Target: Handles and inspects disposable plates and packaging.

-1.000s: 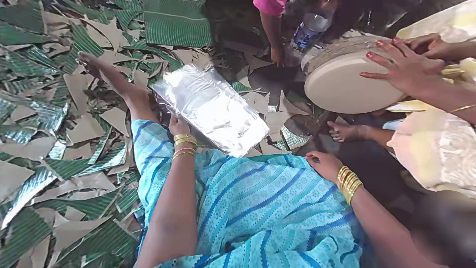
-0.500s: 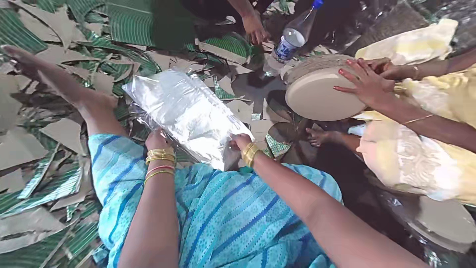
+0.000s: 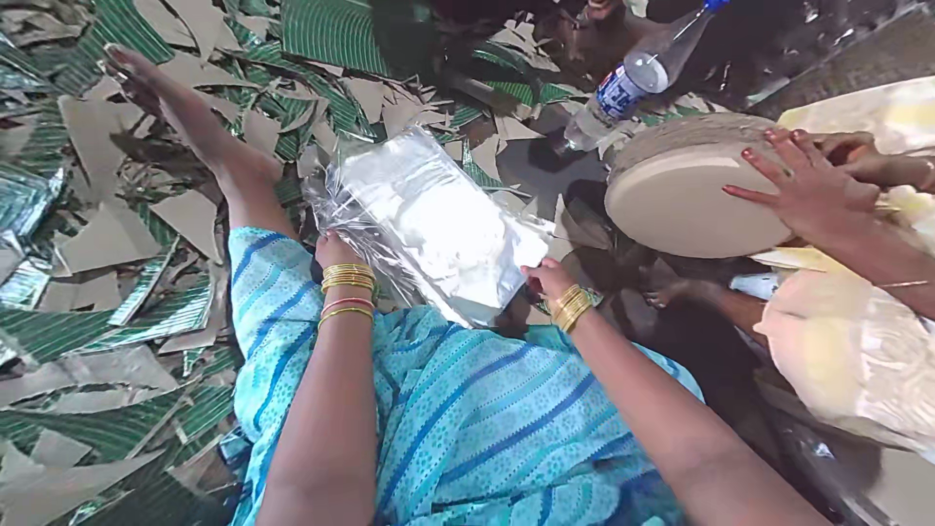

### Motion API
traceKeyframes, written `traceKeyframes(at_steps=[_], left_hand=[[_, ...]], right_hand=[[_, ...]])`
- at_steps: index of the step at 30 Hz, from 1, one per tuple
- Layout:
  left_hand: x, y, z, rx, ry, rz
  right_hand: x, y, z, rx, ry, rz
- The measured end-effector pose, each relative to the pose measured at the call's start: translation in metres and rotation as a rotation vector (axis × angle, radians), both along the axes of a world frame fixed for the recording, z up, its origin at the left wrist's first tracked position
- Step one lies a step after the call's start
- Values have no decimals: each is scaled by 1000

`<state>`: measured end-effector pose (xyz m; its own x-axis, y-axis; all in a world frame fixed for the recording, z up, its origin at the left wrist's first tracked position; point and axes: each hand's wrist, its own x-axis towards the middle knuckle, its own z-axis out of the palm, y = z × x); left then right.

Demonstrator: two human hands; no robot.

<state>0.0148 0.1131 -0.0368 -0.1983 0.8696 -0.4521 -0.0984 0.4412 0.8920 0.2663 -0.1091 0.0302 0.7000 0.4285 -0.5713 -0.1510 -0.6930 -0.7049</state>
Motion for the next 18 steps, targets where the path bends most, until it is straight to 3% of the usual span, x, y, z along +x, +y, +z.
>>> traceKeyframes(at_steps=[4,7,9,12,14,16,18], left_hand=[[4,1,-6,-25,80,37],[18,-14,26,39,198,21],[24,-28,49,155,389,-108],[33,-45,58,418,641,-212],[38,-52,54,581,733,-361],[43,-49,45,689,745,-640],[50,-43,38,659,757,-951]], right_hand=[[7,-34,-30,-91,11,-35],[6,-34,-20,-128,7,-77],[7,-32,-17,-169,-27,-62],[8,-31,-16,-236,-147,58],[5,-30,-12,-193,-266,112],[-3,-27,-5,-79,-398,127],[-11,-24,-2,-7,-507,182]])
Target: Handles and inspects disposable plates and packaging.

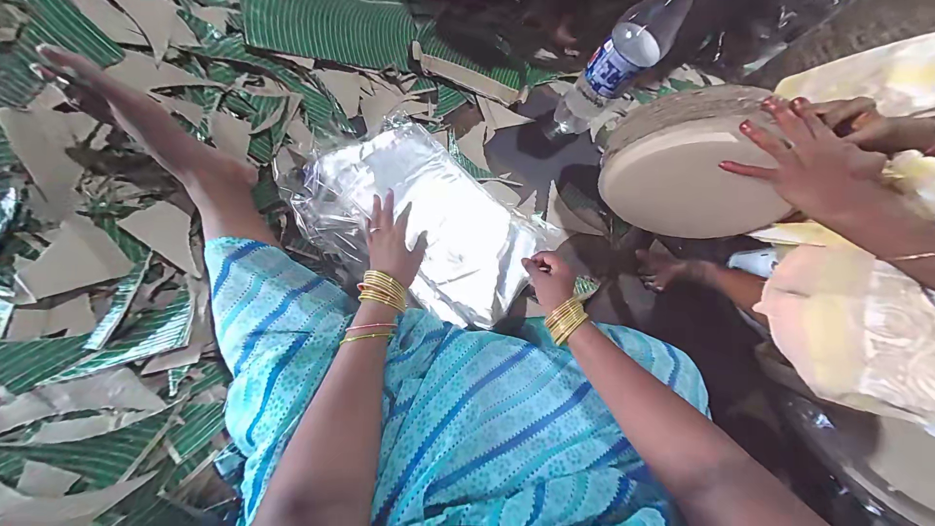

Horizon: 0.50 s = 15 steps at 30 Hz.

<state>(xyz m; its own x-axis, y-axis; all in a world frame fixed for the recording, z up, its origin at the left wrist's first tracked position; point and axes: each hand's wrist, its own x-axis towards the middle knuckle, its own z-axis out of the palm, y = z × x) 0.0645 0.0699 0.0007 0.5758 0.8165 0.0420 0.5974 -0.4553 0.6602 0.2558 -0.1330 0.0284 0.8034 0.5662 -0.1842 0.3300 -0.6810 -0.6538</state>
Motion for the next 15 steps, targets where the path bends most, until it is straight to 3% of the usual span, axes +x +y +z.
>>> traceKeyframes(at_steps=[4,9,12,15], left_hand=[[10,-3,-7,-190,294,-154],[11,-5,-10,-201,390,-181],[11,-3,-9,-213,420,-181],[13,-4,-8,-220,427,-180]], right_hand=[[-18,-4,-5,-89,-203,278],[-48,-4,-21,220,-353,502],[-48,-1,-28,238,-173,348],[-35,5,-18,3,116,15]])
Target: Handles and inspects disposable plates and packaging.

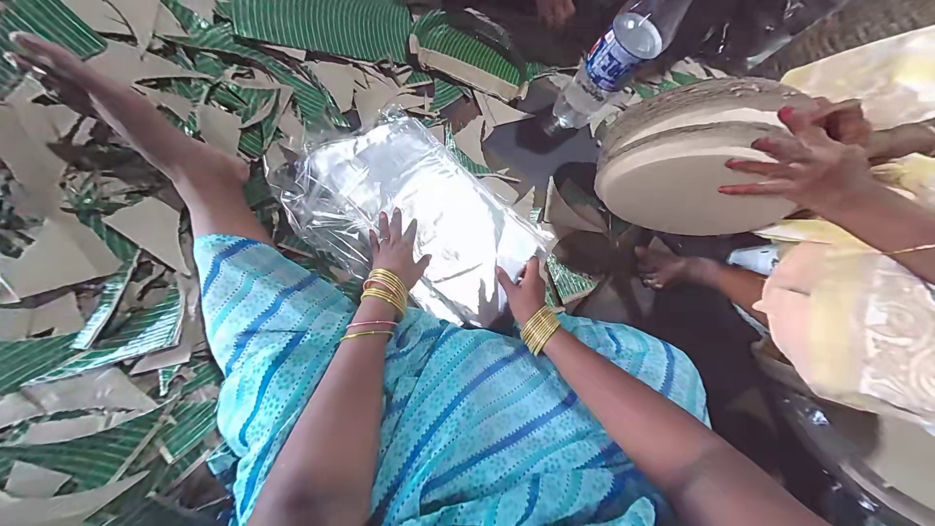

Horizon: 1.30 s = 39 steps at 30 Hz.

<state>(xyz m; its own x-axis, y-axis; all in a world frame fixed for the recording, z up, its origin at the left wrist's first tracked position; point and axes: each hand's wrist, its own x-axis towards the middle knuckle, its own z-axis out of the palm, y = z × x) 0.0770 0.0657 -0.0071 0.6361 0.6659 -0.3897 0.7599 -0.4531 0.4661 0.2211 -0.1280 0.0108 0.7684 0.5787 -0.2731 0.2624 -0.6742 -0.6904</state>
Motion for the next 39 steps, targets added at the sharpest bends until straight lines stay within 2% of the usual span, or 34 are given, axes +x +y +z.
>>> traceKeyframes(at_steps=[2,4,6,9,13,17,23,27,31,33,36,37,39], left_hand=[[0,0,0,-1,-13,12],[2,0,1,-7,-22,27],[2,1,2,-7,-32,50],[-1,6,1,3,-72,99],[-8,11,-3,14,-156,165],[-11,16,-8,29,-194,226],[-10,10,-12,4,-176,208],[-12,9,-12,6,-152,181],[-17,9,-4,-41,-144,143],[-16,11,-1,-55,-262,172],[-22,16,18,-192,-660,317],[-25,19,24,-283,-806,405],[-35,26,39,-471,-1114,675]], right_hand=[[13,1,-2,-83,124,-112],[21,0,-12,-37,223,-161],[17,4,-7,28,344,-194],[-1,21,38,226,477,-243],[-8,31,114,431,502,-165],[5,12,137,384,480,-242],[16,-33,207,529,421,-130],[44,-29,244,519,242,-105],[70,-21,292,499,28,23],[63,-10,317,528,-118,135],[10,12,326,570,-295,230],[-13,18,314,544,-346,261],[-65,35,264,423,-428,355]])
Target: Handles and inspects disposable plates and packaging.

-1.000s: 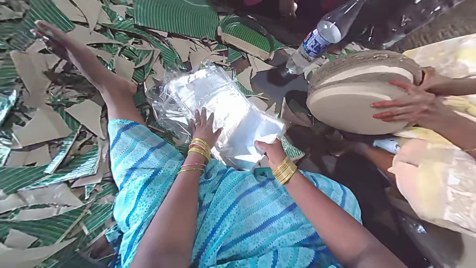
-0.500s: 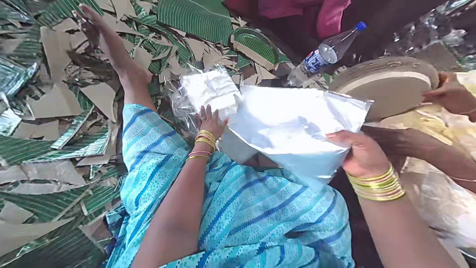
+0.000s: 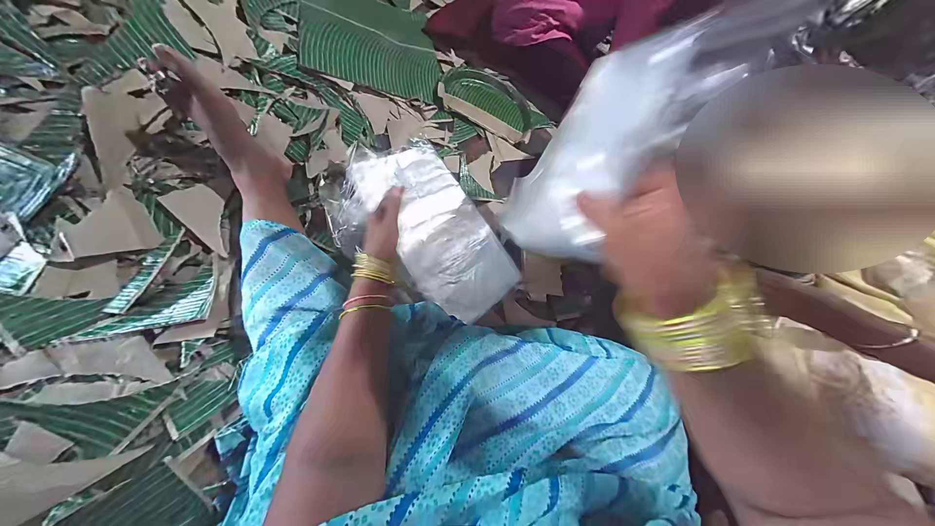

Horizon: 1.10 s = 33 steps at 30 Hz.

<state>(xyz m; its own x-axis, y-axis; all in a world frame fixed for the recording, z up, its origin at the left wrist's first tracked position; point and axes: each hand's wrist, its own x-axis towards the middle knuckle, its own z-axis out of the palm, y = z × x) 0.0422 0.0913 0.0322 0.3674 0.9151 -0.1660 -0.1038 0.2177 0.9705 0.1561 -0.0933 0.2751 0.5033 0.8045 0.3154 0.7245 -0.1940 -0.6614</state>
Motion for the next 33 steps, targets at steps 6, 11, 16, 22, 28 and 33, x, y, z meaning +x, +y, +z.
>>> traceKeyframes(at_steps=[6,11,16,22,28,33], left_hand=[[-77,32,16,-386,-348,343],[-77,33,21,-390,-140,406],[-72,33,30,-35,534,49],[-96,24,37,103,1098,-188],[-60,-5,47,235,1401,-242],[2,-15,108,237,1492,-248]], right_hand=[[-97,32,-145,-1103,243,642],[-36,14,-158,-1064,195,597],[35,-35,-171,-714,107,189],[96,-93,-215,-737,1,-122],[88,-84,-213,-836,128,45],[93,-83,-222,-863,210,166]])
